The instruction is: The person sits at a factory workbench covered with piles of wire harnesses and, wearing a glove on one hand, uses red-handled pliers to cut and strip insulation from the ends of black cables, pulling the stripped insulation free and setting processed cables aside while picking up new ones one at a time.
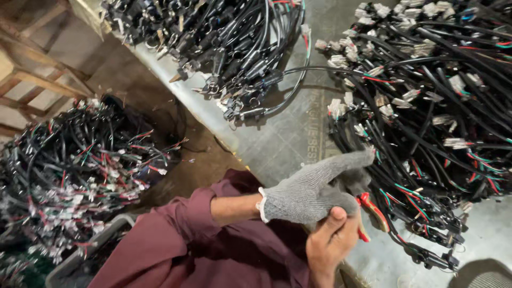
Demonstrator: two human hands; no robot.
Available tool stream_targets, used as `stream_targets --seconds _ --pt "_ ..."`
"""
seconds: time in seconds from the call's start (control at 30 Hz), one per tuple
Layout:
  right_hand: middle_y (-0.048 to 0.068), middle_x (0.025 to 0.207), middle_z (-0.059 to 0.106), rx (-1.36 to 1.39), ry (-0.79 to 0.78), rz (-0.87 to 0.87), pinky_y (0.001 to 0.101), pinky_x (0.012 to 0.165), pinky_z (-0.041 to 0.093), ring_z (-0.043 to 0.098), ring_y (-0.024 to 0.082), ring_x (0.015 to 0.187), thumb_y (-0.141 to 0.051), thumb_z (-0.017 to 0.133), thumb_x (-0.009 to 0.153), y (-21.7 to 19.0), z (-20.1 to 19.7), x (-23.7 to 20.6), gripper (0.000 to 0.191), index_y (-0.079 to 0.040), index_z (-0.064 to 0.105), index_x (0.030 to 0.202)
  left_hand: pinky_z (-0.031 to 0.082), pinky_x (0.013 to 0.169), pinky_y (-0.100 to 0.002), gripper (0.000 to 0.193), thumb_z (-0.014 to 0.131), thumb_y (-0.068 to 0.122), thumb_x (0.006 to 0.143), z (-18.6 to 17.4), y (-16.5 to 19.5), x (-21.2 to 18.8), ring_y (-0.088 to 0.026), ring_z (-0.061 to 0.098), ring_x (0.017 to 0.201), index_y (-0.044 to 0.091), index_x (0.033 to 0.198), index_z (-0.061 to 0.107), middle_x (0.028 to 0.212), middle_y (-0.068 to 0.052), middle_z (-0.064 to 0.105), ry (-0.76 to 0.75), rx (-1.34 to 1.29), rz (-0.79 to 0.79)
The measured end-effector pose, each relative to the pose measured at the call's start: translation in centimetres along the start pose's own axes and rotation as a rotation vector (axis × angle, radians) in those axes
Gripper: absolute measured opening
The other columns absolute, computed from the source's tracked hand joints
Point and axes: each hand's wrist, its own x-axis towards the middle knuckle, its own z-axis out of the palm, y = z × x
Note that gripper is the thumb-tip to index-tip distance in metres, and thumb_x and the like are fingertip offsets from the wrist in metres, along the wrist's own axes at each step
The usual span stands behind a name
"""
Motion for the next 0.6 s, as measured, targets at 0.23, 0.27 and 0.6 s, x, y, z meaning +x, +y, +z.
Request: stream_targets --seconds 0.23,0.27,0.6 --pt "0.011 0.089 0.062 -0.307 -0.031 -0.405 0.0396 0.076 0.049 0.062 0.028 0.079 -0.034 0.064 0.105 -4.8 -0.2 1.2 0.03 -0.005 0.059 0.101 0.051 0.111 -0.04 0.066 0.069 0.025 0.098 0.1 -0.6 1.1 -0.029 0.064 0.129 0.007 0.156 0.045 0.142 -0.013 0.065 0.045 -0.048 -0.393" --pt "0.011 0.095 0.064 -0.346 0.032 -0.6 0.0412 0.081 0.05 0.063 0.03 0.086 -0.036 0.071 0.103 -5.8 -1.1 1.8 0.033 -0.005 0.058 0.105 0.05 0.109 -0.041 0.073 0.072 0.026 0.091 -0.4 -0.5 1.3 -0.032 0.062 0.128 0.008 0.155 0.042 0.139 -0.013 0.065 -0.031 0.11 -0.362" --pt "0.01 0.078 0.072 -0.964 -0.572 -0.477 0.0452 0.064 0.05 0.069 0.032 0.073 -0.033 0.081 0.052 -3.8 -4.6 4.4 0.031 -0.012 0.073 0.074 0.043 0.108 -0.05 0.084 0.074 0.022 0.074 -0.1 2.0 3.1 -0.036 0.052 0.133 0.017 0.153 0.046 0.144 -0.013 0.055 -0.51 0.479 0.013"
